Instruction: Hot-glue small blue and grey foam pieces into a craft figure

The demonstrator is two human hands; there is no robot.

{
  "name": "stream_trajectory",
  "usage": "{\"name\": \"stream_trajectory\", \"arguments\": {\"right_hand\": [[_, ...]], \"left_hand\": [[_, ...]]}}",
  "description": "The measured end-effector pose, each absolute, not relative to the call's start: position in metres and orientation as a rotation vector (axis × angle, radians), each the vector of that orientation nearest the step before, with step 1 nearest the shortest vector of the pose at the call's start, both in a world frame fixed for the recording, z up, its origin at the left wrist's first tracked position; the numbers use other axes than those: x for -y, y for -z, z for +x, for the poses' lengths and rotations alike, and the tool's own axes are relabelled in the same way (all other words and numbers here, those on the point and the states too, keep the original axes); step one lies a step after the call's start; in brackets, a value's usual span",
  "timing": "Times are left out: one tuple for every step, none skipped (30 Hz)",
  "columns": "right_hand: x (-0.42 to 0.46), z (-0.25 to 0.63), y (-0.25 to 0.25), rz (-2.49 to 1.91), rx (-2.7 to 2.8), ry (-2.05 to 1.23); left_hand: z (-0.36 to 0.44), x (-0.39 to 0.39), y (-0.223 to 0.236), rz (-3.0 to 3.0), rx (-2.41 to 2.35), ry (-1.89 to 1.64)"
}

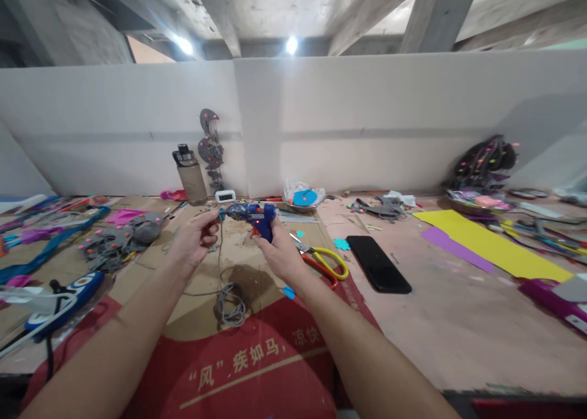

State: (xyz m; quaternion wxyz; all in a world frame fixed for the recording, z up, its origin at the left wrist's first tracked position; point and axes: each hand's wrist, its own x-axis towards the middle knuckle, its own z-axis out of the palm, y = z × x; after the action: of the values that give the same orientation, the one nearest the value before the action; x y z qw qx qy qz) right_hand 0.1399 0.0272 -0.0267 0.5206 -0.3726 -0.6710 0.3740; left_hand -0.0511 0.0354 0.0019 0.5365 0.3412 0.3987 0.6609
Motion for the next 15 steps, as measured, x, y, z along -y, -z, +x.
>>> {"name": "stream_trajectory", "arguments": {"right_hand": [[-0.0274,0.1402,0.0265,-0.891,1.612,-0.899],[-0.0276,0.1405,0.0263,-0.890,1.613,-0.901],[-0.0279,0.1408,0.0263,-0.889,1.610,-0.898],[-0.0281,0.1410,0.0265,-0.889,1.608,-0.894],[-0.0282,0.1412,0.0268,-0.891,1.608,-0.890],[-0.0284,0.1412,0.0273,-0.893,1.610,-0.887],[-0.0286,0.1411,0.0278,-0.895,1.613,-0.886],[-0.0288,0.1410,0.0284,-0.897,1.616,-0.886],[-0.0290,0.1408,0.0289,-0.896,1.620,-0.886],[-0.0292,0.1406,0.0293,-0.895,1.626,-0.881],[-0.0295,0.1404,0.0296,-0.891,1.634,-0.873],[-0.0298,0.1403,0.0296,-0.887,1.642,-0.860],[-0.0300,0.1402,0.0295,-0.881,1.652,-0.842],[-0.0303,0.1402,0.0292,-0.870,1.660,-0.820],[-0.0305,0.1403,0.0289,-0.859,1.665,-0.797]], "left_hand": [[-0.0511,-0.0355,-0.0016,0.813,-0.952,-1.574],[-0.0511,-0.0355,-0.0013,0.815,-0.954,-1.573],[-0.0512,-0.0356,-0.0011,0.818,-0.957,-1.572],[-0.0512,-0.0356,-0.0008,0.820,-0.960,-1.573],[-0.0513,-0.0357,-0.0006,0.822,-0.962,-1.572],[-0.0513,-0.0357,-0.0005,0.823,-0.962,-1.571],[-0.0513,-0.0357,-0.0004,0.824,-0.961,-1.570],[-0.0513,-0.0356,-0.0005,0.823,-0.959,-1.570],[-0.0512,-0.0354,-0.0006,0.823,-0.957,-1.568],[-0.0511,-0.0352,-0.0008,0.824,-0.954,-1.567],[-0.0510,-0.0349,-0.0010,0.826,-0.953,-1.566],[-0.0509,-0.0345,-0.0013,0.828,-0.955,-1.566],[-0.0508,-0.0342,-0.0016,0.830,-0.959,-1.565],[-0.0506,-0.0338,-0.0019,0.832,-0.963,-1.564],[-0.0505,-0.0335,-0.0022,0.836,-0.967,-1.562]]}}
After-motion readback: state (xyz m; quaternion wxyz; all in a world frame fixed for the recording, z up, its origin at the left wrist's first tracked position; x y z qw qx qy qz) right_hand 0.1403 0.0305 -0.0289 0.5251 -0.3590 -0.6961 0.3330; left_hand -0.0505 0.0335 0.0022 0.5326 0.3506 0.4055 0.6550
